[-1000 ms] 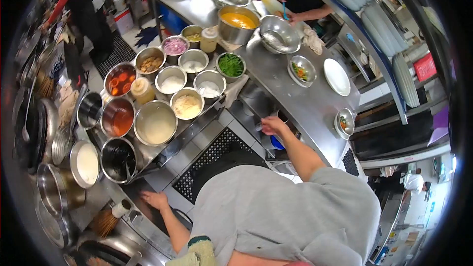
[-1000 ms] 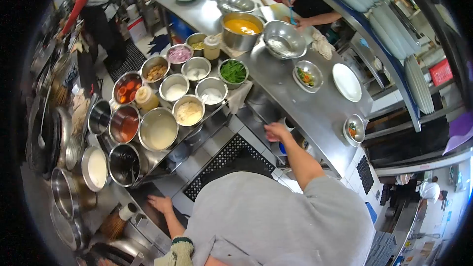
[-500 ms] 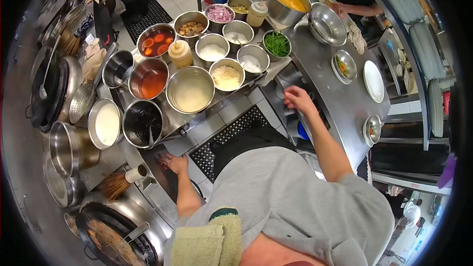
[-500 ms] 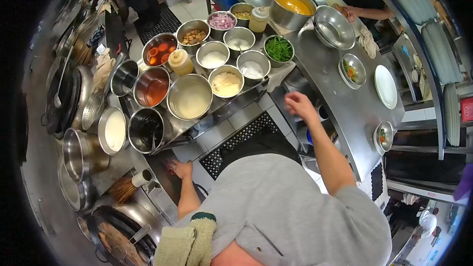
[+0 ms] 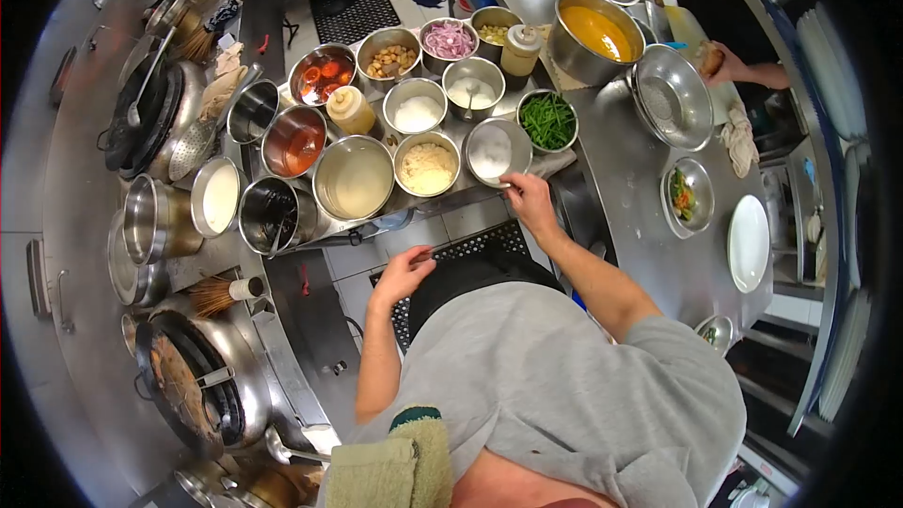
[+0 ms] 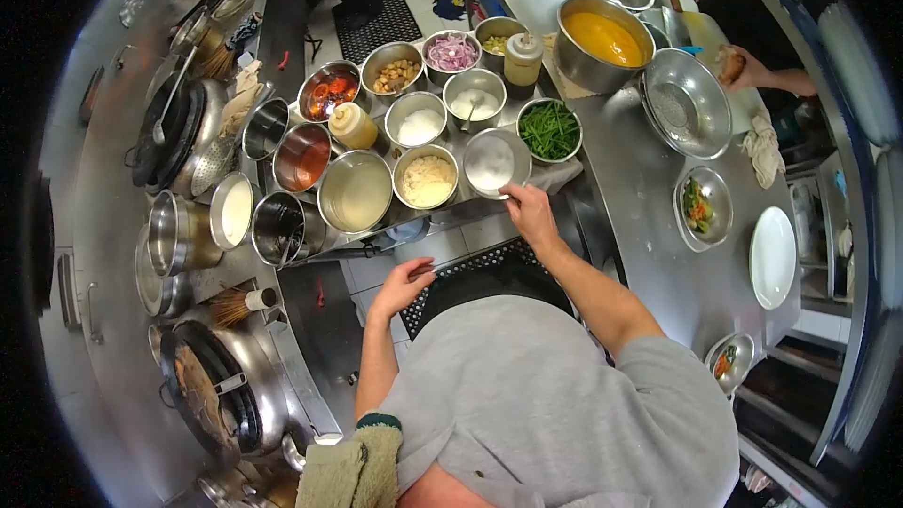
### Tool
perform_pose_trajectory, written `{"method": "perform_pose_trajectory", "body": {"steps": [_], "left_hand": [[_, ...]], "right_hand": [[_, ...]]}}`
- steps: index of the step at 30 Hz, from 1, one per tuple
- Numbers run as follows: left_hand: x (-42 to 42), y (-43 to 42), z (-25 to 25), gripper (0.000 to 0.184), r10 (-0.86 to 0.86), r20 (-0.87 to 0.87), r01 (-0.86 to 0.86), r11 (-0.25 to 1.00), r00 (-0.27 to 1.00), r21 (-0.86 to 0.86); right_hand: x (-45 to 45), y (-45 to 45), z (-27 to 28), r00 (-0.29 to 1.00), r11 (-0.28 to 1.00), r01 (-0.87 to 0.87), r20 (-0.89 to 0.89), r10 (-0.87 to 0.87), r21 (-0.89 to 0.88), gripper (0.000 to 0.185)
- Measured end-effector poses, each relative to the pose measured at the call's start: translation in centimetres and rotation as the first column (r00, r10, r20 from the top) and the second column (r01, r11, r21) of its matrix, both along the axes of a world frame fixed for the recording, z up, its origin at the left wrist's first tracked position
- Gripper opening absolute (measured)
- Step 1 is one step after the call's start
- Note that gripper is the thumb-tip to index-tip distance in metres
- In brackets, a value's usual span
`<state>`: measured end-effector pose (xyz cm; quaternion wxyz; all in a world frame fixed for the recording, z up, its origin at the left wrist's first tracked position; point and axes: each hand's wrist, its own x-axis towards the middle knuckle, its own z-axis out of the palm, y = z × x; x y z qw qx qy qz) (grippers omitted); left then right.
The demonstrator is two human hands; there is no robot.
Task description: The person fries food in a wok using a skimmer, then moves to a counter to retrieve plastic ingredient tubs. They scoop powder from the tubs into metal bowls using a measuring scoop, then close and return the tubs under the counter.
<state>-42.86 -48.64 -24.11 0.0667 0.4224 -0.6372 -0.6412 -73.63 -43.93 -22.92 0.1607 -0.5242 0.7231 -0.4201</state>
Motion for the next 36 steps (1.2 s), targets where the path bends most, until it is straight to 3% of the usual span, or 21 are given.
{"method": "perform_pose_trajectory", "body": {"steps": [2,4,7,9,11,12,14,16,20,21,22,24,26,28,29,30,32,34,36], "left_hand": [[-3.0,-0.6,3.6,0.036,0.018,-0.013,-0.019,0.997,1.000,-0.080],[-6.1,-1.7,8.0,0.032,0.022,-0.021,-0.025,0.988,1.000,-0.155],[-12.0,-4.9,13.1,0.032,0.134,-0.051,-0.143,0.921,0.990,-0.362],[-16.6,-7.6,12.5,0.034,0.106,-0.040,-0.111,0.854,0.994,-0.508],[-20.6,-10.8,8.4,0.039,0.072,0.105,0.021,0.723,0.992,-0.691],[-22.3,-12.0,6.3,0.042,0.064,0.205,0.117,0.641,0.977,-0.759],[-24.9,-12.8,3.7,0.036,0.199,0.243,0.055,0.656,0.949,-0.752],[-25.9,-13.2,3.2,0.026,0.210,0.029,-0.110,0.615,0.977,-0.781],[-25.7,-12.0,3.0,0.025,0.327,-0.033,-0.233,0.595,0.944,-0.769],[-25.2,-11.8,2.6,0.025,0.311,-0.044,-0.206,0.513,0.949,-0.833],[-24.9,-11.7,2.4,0.025,0.288,-0.040,-0.191,0.519,0.957,-0.833],[-24.2,-12.0,2.2,0.026,0.256,-0.083,-0.165,0.320,0.963,-0.933],[-23.9,-12.8,3.5,0.029,0.214,0.016,-0.074,0.405,0.977,-0.911],[-24.4,-14.2,4.5,0.035,0.073,0.258,0.155,0.635,0.963,-0.757],[-24.6,-14.9,4.1,0.036,0.037,0.329,0.234,0.629,0.944,-0.741],[-24.7,-15.4,3.4,0.024,0.031,0.306,0.227,0.600,0.951,-0.767],[-25.3,-16.7,3.1,0.022,0.033,0.416,0.318,0.590,0.909,-0.742],[-25.3,-18.2,1.9,0.023,0.029,0.491,0.424,0.462,0.871,-0.779],[-24.6,-18.9,1.3,0.025,0.027,0.487,0.455,0.317,0.873,-0.832]], "right_hand": [[-0.9,0.8,-0.3,1.000,0.998,-0.020,-0.017,0.019,-0.060,0.018],[-1.9,1.9,0.4,0.982,0.992,-0.089,0.160,0.103,-0.091,0.020],[-3.8,4.5,3.0,0.961,0.981,-0.178,0.200,0.190,-0.075,0.020],[-5.0,7.1,4.8,0.947,0.972,-0.223,0.222,0.233,-0.070,0.020],[-5.9,10.2,6.0,0.970,0.971,-0.239,0.042,0.239,-0.024,0.022],[-6.3,12.0,6.6,0.980,0.980,-0.199,0.023,0.198,0.019,0.022],[-6.1,15.6,7.8,0.996,0.995,-0.072,0.054,0.069,0.062,0.022],[-5.2,18.8,8.3,0.990,0.992,0.104,0.091,-0.110,0.065,0.022],[-2.7,23.9,8.7,0.898,0.908,0.409,0.139,-0.418,0.089,0.022],[-2.0,25.1,8.4,0.887,0.898,0.431,0.140,-0.440,0.091,0.022],[-1.1,26.1,8.1,0.844,0.853,0.518,0.125,-0.522,0.067,0.021],[1.4,27.2,7.9,0.734,0.756,0.652,0.207,-0.647,0.053,0.019],[4.3,28.1,8.0,0.651,0.672,0.738,0.197,-0.733,0.064,0.018],[7.2,29.0,7.7,0.589,0.618,0.783,0.235,-0.774,0.075,0.017],[8.9,29.6,7.6,0.532,0.574,0.813,0.280,-0.799,0.093,0.016],[10.3,29.9,7.8,0.501,0.543,0.834,0.274,-0.821,0.103,0.016],[12.6,30.4,8.6,0.579,0.587,0.804,0.093,-0.810,0.098,0.016],[14.3,30.2,10.8,0.580,0.571,0.813,-0.066,-0.812,0.115,0.019],[15.1,30.7,12.1,0.602,0.604,0.794,0.045,-0.797,0.062,0.021]]}}
